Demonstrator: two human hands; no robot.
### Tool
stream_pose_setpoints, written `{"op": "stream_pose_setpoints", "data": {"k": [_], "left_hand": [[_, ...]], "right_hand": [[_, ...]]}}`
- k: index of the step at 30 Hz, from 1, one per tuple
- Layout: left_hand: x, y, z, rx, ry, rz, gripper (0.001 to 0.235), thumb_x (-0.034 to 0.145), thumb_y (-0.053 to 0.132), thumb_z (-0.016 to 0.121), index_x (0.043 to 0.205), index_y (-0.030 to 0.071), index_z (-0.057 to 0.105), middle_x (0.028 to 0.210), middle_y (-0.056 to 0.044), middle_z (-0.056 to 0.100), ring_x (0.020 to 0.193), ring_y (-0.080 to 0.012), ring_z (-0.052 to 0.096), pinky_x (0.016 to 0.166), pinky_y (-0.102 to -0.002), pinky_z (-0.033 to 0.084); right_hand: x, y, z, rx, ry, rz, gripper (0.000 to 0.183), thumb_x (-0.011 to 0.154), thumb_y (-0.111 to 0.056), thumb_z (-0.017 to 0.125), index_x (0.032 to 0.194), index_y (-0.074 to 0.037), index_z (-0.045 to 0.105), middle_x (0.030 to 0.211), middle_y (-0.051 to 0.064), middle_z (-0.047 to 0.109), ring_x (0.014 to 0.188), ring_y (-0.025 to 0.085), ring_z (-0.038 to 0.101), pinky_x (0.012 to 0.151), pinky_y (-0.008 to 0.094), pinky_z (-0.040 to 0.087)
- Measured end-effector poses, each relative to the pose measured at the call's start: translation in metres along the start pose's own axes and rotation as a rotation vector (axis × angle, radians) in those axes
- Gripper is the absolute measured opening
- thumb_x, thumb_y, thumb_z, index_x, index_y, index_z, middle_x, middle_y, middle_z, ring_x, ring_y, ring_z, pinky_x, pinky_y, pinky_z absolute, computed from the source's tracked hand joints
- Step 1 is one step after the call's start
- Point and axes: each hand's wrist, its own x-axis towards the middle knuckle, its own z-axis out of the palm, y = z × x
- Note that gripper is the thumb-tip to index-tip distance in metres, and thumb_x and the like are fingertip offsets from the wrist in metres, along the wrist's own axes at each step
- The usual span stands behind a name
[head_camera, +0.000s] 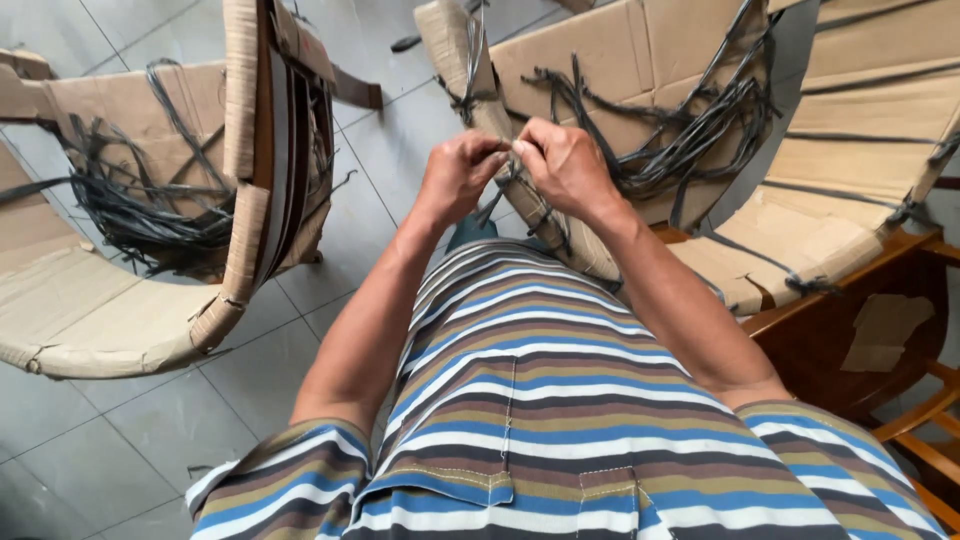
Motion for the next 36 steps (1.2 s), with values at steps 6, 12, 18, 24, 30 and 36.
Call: {"op": "stream_pose_setpoints", "data": {"k": [6,12,18,24,30,36], "left_hand": [[0.006,-0.016,0.001,-0.033,0.011,0.074,0.016,0.087,0.009,0.081,0.103,0.009,0.079,0.091,-0.010,0.074,0.088,-0.0296,0.075,0.077,-0.037,0.059],[-0.001,-0.019,0.006,-0.067,0.080,0.108,0.020,0.087,0.009,0.082,0.107,0.010,0.079,0.090,-0.008,0.074,0.087,-0.0266,0.075,0.076,-0.035,0.059],[0.003,-0.039,0.015,-0.034,0.061,0.179,0.007,0.091,0.010,0.078,0.097,0.012,0.079,0.085,-0.007,0.073,0.083,-0.0273,0.074,0.075,-0.034,0.059],[-0.001,-0.009,0.002,0.018,0.032,0.179,0.006,0.093,0.012,0.077,0.096,0.006,0.079,0.091,-0.006,0.075,0.079,-0.0167,0.072,0.069,-0.028,0.062],[0.002,-0.018,0.008,-0.046,0.056,0.176,0.006,0.089,0.007,0.078,0.094,0.010,0.079,0.084,-0.009,0.073,0.082,-0.0306,0.075,0.072,-0.035,0.058],[0.000,-0.023,0.006,-0.231,0.080,-0.023,0.009,0.093,0.015,0.079,0.102,0.017,0.080,0.072,-0.003,0.073,0.068,-0.0074,0.067,0.063,-0.026,0.057]], "right_hand": [[0.004,-0.014,0.002,0.006,0.010,-0.035,0.015,0.101,-0.026,0.060,0.092,-0.017,0.068,0.076,0.016,0.068,0.082,0.043,0.070,0.066,0.053,0.053],[0.001,-0.013,0.011,0.023,0.003,-0.046,0.015,0.101,-0.027,0.061,0.090,-0.017,0.067,0.074,0.014,0.067,0.083,0.040,0.070,0.065,0.049,0.053],[0.000,-0.012,0.012,0.058,-0.030,-0.048,0.015,0.103,-0.029,0.062,0.095,-0.020,0.071,0.073,0.013,0.068,0.073,0.037,0.070,0.061,0.047,0.053],[-0.004,-0.012,-0.017,0.411,-0.019,0.259,0.029,0.106,-0.020,0.053,0.131,-0.013,0.064,0.105,0.002,0.065,0.085,0.010,0.058,0.069,0.023,0.052],[0.002,-0.007,0.007,0.382,0.012,-0.100,0.019,0.103,-0.017,0.066,0.120,-0.016,0.076,0.093,0.013,0.073,0.093,0.028,0.071,0.082,0.039,0.055],[0.021,0.038,0.043,0.217,0.156,-0.017,0.015,0.104,-0.025,0.068,0.096,-0.016,0.078,0.076,0.008,0.072,0.078,0.028,0.072,0.070,0.037,0.054]]}}
